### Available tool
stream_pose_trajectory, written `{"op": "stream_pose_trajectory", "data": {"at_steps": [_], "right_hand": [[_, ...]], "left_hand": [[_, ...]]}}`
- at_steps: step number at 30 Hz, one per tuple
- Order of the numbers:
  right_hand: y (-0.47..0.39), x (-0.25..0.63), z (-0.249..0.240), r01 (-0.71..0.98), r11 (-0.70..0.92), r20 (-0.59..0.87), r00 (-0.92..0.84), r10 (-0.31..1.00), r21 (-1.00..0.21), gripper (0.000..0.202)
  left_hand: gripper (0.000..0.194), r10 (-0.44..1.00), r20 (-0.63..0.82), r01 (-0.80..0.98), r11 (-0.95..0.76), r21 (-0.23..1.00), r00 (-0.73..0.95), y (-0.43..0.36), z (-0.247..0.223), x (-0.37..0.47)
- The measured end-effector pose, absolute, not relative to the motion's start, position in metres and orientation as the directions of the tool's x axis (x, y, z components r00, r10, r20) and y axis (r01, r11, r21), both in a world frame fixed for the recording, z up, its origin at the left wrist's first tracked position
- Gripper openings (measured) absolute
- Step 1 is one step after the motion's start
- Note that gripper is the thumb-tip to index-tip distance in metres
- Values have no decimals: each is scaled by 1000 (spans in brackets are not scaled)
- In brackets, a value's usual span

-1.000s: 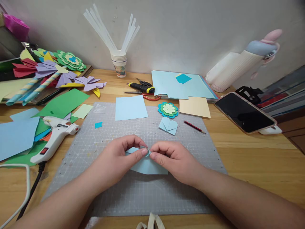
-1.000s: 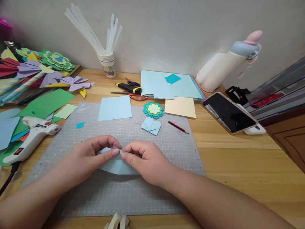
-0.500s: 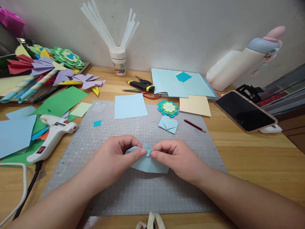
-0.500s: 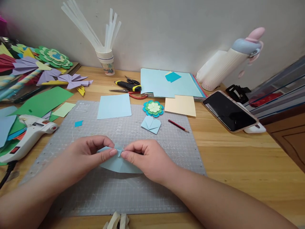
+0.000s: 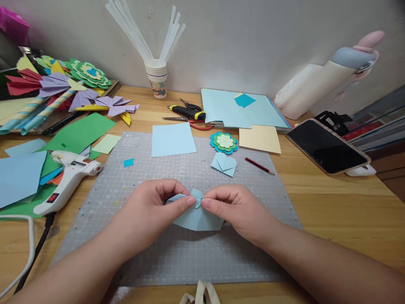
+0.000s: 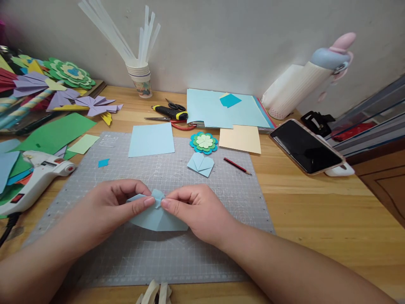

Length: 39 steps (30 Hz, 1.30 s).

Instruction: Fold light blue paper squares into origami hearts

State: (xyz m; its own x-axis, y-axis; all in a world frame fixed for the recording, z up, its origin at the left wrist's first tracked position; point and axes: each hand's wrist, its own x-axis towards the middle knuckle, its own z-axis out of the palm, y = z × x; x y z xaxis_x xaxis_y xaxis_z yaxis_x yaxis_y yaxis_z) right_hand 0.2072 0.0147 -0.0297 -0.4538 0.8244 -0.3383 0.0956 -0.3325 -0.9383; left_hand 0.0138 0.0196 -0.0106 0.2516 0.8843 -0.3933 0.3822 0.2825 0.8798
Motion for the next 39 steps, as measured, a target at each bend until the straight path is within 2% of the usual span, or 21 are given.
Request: {"op": "stream_pose_trajectory", "data": {"at_steps": [8,16,22,27,31,34,39], "right_hand": [[12,206,-27,91,-207,-226,-440,869,-974,25],[10,204,-26,208,-225,-295,-423,857,-952,15],[10,208,-29,225,-160,-249,-452,857,-961,35],[10,210,-29,248,-101,-206,-445,872,-964,39],[13,212,-28,207,-66,-146,-402,904,-976,29],[15,212,-28,241,-67,-149,-341,928,-968,22],[14,212,-29,276,-51,-155,-368,917,-960,19]], "left_hand": [[27,873,-407,302,325,896,269,15,-10,14],[25,872,-399,292,318,902,283,14,-12,18],[27,862,-405,338,299,892,306,13,-12,19],[28,871,-388,348,279,895,300,12,-11,18],[31,910,-370,272,314,909,186,14,-14,14],[32,919,-372,204,342,917,129,16,-16,11],[34,918,-335,302,265,916,210,17,-17,11]]}}
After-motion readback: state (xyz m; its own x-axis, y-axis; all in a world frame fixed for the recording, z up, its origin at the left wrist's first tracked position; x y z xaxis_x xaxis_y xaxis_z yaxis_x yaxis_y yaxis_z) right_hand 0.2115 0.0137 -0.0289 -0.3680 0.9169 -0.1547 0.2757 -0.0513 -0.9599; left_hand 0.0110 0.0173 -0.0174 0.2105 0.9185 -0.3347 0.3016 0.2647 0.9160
